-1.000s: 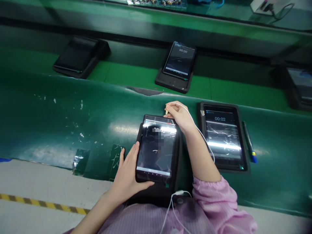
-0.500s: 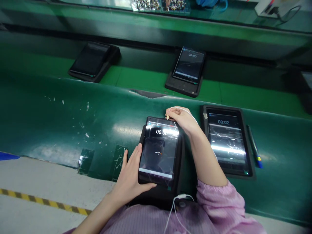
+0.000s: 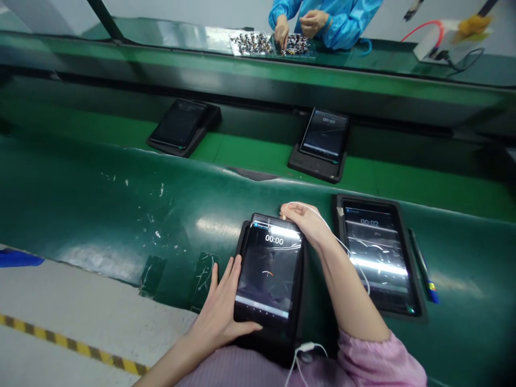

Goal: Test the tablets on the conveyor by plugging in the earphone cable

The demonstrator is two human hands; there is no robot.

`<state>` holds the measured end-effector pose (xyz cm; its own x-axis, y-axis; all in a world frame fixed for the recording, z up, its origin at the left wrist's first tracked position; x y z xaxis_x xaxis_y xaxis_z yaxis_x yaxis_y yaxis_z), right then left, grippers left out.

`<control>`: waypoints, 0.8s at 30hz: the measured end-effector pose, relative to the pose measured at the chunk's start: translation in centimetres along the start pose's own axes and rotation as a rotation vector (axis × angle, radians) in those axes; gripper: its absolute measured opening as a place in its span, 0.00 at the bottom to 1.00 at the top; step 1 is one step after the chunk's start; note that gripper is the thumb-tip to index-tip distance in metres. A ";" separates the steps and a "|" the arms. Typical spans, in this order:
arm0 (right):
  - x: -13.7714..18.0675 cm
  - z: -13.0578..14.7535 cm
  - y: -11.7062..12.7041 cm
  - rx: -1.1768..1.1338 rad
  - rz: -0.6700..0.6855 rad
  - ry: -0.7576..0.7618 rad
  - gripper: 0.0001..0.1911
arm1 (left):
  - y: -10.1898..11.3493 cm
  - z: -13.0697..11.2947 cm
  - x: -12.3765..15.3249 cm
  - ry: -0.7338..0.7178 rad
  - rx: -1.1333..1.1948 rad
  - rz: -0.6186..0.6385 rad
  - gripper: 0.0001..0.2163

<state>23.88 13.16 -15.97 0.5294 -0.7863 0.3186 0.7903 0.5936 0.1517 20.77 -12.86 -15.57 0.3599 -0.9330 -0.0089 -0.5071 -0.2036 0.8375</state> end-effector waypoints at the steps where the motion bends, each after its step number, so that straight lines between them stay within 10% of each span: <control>1: 0.0 0.0 -0.1 0.020 -0.014 0.017 0.26 | 0.1 0.0 -0.2 0.016 0.005 -0.014 0.65; 6: 5.0 2.1 1.8 0.244 -0.073 0.164 0.34 | 0.9 -0.2 -1.2 0.066 0.025 -0.105 0.57; 11: 9.6 3.6 4.6 0.368 0.456 -0.024 0.22 | 1.0 -0.6 -2.8 0.050 0.022 -0.130 0.55; 16: -1.2 6.3 18.0 0.221 -0.509 -0.109 0.08 | 1.0 -1.3 -5.1 0.005 0.039 -0.152 0.54; 24: -10.0 3.1 19.2 0.224 -0.520 -0.346 0.07 | 2.2 0.7 -5.8 0.049 0.258 -0.237 0.45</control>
<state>32.79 32.96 -13.36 -0.0632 -0.9017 0.4278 0.8129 0.2021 0.5462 16.98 -8.09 -14.09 0.5253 -0.8366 -0.1551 -0.5839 -0.4870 0.6495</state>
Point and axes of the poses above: each hand's wrist, its own x-axis away from the middle knuckle, its own y-axis out of the back of the hand, z = x × y, the point moved 9 cm from there along -x, towards the middle knuckle, and after that the axes turned 7 degrees about -z, right-handed, at the moved point
